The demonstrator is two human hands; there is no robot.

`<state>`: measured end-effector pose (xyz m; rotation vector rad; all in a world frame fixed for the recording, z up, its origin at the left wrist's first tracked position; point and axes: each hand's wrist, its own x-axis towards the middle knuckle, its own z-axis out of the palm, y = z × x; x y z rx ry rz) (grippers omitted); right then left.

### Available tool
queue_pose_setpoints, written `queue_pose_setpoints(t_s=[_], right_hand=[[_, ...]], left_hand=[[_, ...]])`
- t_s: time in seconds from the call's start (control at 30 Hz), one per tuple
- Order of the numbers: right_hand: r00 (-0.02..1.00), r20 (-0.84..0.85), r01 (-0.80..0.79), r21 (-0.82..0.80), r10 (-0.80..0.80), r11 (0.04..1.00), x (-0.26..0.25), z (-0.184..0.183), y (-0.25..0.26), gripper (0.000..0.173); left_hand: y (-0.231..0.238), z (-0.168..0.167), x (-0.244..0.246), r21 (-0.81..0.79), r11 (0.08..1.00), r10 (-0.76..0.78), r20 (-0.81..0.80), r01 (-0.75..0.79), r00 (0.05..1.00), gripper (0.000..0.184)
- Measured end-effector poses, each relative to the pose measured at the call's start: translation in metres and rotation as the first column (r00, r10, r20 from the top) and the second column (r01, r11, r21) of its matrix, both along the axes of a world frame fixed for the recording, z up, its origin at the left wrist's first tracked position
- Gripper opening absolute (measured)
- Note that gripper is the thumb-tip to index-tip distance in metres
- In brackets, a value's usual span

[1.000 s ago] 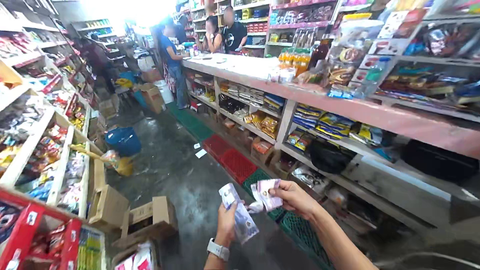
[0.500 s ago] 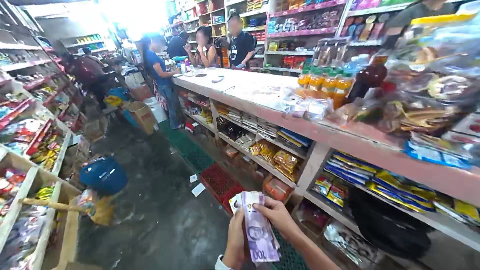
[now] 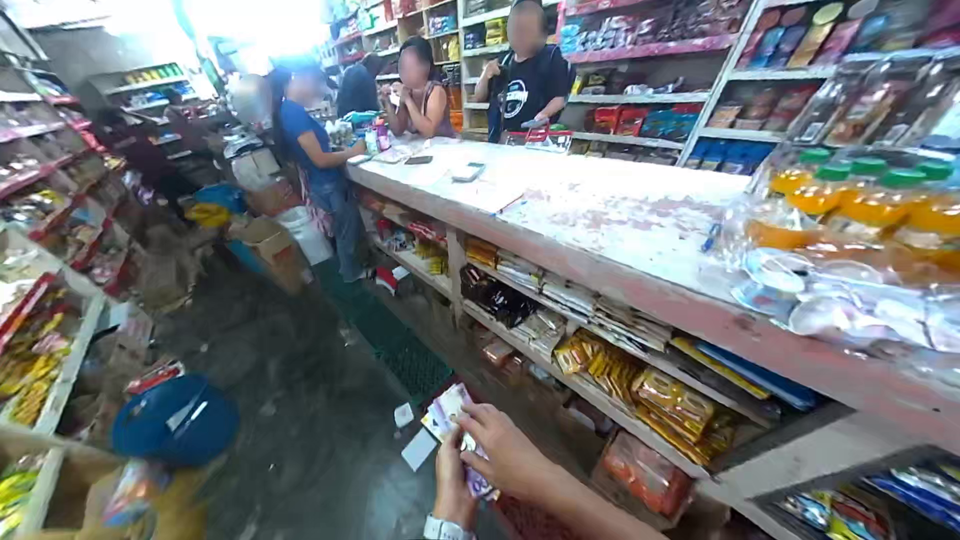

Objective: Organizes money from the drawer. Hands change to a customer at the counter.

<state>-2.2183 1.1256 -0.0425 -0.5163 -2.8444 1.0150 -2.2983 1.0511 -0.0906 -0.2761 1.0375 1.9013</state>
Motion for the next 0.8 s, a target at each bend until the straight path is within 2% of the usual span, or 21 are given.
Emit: queue_pose_setpoints(t_s=[0.07,0.13,0.2,0.3,0.47,0.6,0.67,0.73,0.8], right_hand=[[0.977,-0.129,0.165,-0.03,-0.167,0.986,-0.013,0.008,0.04,0.042],[0.929,-0.159,0.337,-0.013,-0.335,0.941,-0.013,0.012,0.086,0.036],[0.841,-0.236,0.506,0.024,-0.487,0.862,-0.002,0.009,0.129,0.03],[0.677,-0.401,0.695,0.071,-0.617,0.716,0.021,-0.001,0.188,0.023],[0.381,-0.628,0.907,0.113,-0.679,0.405,0.052,0.006,0.282,0.022],[0.235,-0.727,0.971,0.148,-0.645,0.188,0.058,0.013,0.354,0.026],[0.2,-0.752,0.98,0.146,-0.628,0.137,0.062,0.02,0.387,0.026],[0.19,-0.727,0.982,0.126,-0.66,0.143,0.064,0.024,0.404,0.025],[0.231,-0.684,0.973,0.145,-0.692,0.181,0.063,0.026,0.414,0.024]], left_hand=[[0.036,0.007,-0.042,-0.07,0.994,-0.085,-0.076,0.079,0.993,0.027],[0.074,0.015,-0.075,-0.106,0.979,-0.188,-0.138,0.174,0.972,0.031],[0.115,0.026,-0.097,-0.098,0.959,-0.281,-0.175,0.267,0.944,0.032],[0.178,0.046,-0.117,-0.13,0.929,-0.368,-0.246,0.346,0.897,0.027],[0.299,0.074,-0.135,-0.06,0.838,-0.528,-0.338,0.543,0.779,0.023],[0.41,0.112,-0.14,0.016,0.787,-0.56,-0.4,0.616,0.726,0.019],[0.467,0.142,-0.137,0.054,0.783,-0.559,-0.376,0.62,0.739,0.016],[0.515,0.17,-0.136,0.055,0.767,-0.581,-0.363,0.64,0.728,0.017],[0.563,0.19,-0.136,0.037,0.774,-0.571,-0.393,0.632,0.721,0.018]])
